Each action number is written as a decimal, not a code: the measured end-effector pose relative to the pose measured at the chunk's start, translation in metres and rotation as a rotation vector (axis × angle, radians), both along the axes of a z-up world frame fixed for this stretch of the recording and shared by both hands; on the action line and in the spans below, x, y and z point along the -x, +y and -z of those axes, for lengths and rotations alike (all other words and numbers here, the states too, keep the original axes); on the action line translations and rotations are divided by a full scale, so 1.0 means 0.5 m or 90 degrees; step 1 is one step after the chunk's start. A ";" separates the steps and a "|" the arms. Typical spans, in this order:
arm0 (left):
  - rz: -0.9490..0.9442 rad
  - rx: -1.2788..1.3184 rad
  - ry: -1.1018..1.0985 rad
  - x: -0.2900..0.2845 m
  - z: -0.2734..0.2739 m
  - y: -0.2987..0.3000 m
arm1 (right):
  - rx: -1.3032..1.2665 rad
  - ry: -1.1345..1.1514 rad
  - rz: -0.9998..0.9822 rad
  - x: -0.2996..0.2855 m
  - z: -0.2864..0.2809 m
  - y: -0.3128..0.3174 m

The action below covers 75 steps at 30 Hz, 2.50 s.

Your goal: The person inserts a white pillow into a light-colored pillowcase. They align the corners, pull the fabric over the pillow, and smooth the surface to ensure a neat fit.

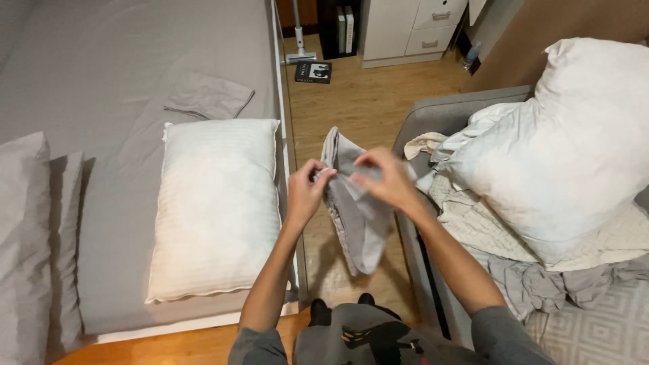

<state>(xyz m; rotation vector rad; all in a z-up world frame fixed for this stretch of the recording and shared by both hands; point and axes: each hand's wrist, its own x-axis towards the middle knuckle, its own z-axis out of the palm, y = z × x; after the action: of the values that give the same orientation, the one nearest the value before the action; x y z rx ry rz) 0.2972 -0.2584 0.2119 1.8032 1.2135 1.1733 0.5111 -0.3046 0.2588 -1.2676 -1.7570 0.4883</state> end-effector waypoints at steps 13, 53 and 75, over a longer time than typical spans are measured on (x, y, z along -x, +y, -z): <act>0.037 -0.028 0.018 0.338 -0.019 -0.048 | 0.099 0.353 0.069 0.232 0.162 0.042; 0.314 0.096 -0.006 0.376 0.014 -0.496 | -0.078 0.305 0.028 0.314 -0.009 -0.556; 0.336 0.080 -0.196 0.761 -0.276 -0.374 | -0.033 0.492 -0.160 0.725 -0.180 -0.332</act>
<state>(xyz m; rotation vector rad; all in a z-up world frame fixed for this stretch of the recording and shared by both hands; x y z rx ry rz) -0.0832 -0.4454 0.3499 1.6335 0.5709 0.9908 0.1484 -0.4703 0.3487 -0.6718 -1.2460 0.9253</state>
